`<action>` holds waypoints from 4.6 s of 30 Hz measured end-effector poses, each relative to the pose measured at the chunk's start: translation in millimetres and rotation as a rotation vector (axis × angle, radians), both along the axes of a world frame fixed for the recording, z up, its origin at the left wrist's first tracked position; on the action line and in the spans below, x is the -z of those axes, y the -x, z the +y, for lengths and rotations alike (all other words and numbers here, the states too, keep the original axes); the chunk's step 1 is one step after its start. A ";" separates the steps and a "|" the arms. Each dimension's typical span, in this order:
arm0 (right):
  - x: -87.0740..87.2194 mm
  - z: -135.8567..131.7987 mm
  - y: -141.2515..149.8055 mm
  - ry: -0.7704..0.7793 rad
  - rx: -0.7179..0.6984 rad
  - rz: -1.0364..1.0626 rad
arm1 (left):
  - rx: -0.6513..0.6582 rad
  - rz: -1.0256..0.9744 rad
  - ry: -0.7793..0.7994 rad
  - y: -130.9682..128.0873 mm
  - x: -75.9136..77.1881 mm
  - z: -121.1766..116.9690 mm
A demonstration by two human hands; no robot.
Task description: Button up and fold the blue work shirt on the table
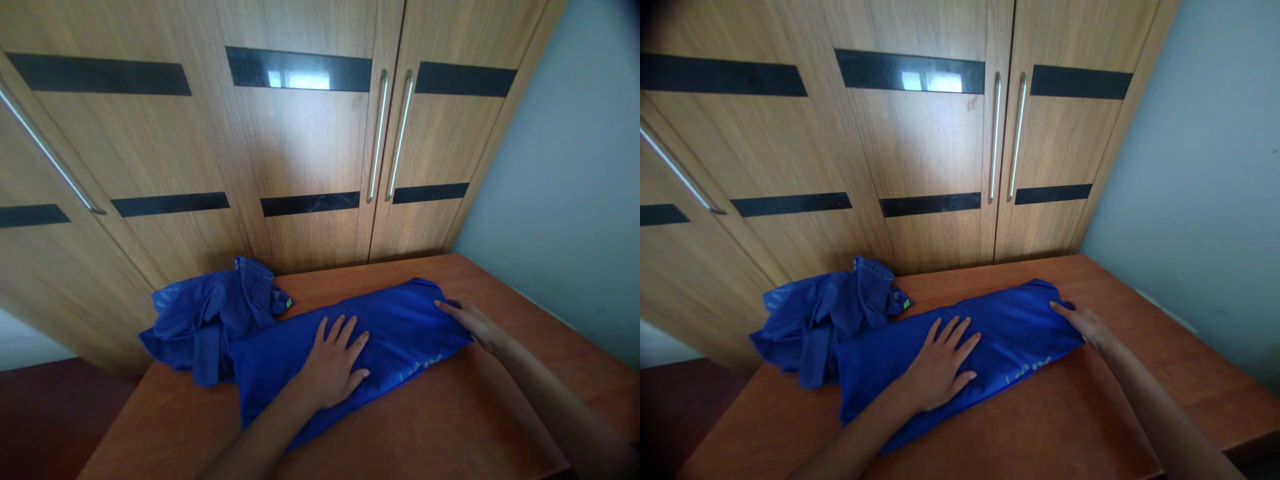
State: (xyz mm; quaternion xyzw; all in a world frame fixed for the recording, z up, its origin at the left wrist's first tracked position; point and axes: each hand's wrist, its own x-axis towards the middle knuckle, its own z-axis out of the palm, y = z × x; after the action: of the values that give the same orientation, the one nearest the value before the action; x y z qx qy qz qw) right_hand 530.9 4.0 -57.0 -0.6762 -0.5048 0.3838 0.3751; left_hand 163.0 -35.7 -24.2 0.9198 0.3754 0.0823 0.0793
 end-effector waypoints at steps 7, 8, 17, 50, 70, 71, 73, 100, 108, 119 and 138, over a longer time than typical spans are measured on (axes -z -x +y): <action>-47.9 -12.8 12.2 0.155 0.087 0.599 | 0.080 0.018 -0.038 -20.1 40.4 19.4; -61.4 -12.3 16.2 0.102 0.108 0.618 | 0.092 0.011 -0.045 -30.5 40.1 19.9; -137.9 -10.9 134.6 -0.423 -0.241 0.101 | 0.109 -0.093 -0.091 -109.5 11.7 21.4; 3.7 47.9 72.4 -0.340 -0.242 -1.123 | -0.103 -0.420 0.144 38.8 26.6 -27.2; 30.6 -5.6 213.9 -0.502 -0.350 -0.893 | -1.052 -0.169 -0.557 197.1 -40.5 48.1; 32.9 -3.0 209.7 -0.504 -0.318 -0.892 | -1.100 -0.124 -0.528 207.6 -35.0 54.3; 37.0 3.6 199.1 -0.503 -0.237 -0.885 | -1.114 -0.073 -0.389 222.7 -18.5 65.3; 19.6 5.4 194.0 -0.360 -0.285 0.002 | -0.401 -0.650 0.251 96.7 25.4 18.9; 26.0 5.6 182.4 -0.355 -0.097 0.266 | -0.631 -1.346 0.496 131.8 1.9 25.4; 23.3 2.7 165.2 -0.409 0.232 0.543 | -0.684 -1.765 0.500 206.3 -11.8 35.0; 7.9 -13.0 170.4 -0.331 0.003 0.692 | -0.204 -0.230 -0.421 39.4 -15.2 -80.9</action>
State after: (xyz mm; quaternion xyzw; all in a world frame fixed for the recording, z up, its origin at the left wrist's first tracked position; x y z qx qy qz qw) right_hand 360.5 -9.0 -64.9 -0.4377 -0.4024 0.5023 0.6279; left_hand 123.6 -116.6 -9.0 0.8581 0.4294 0.2701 -0.0803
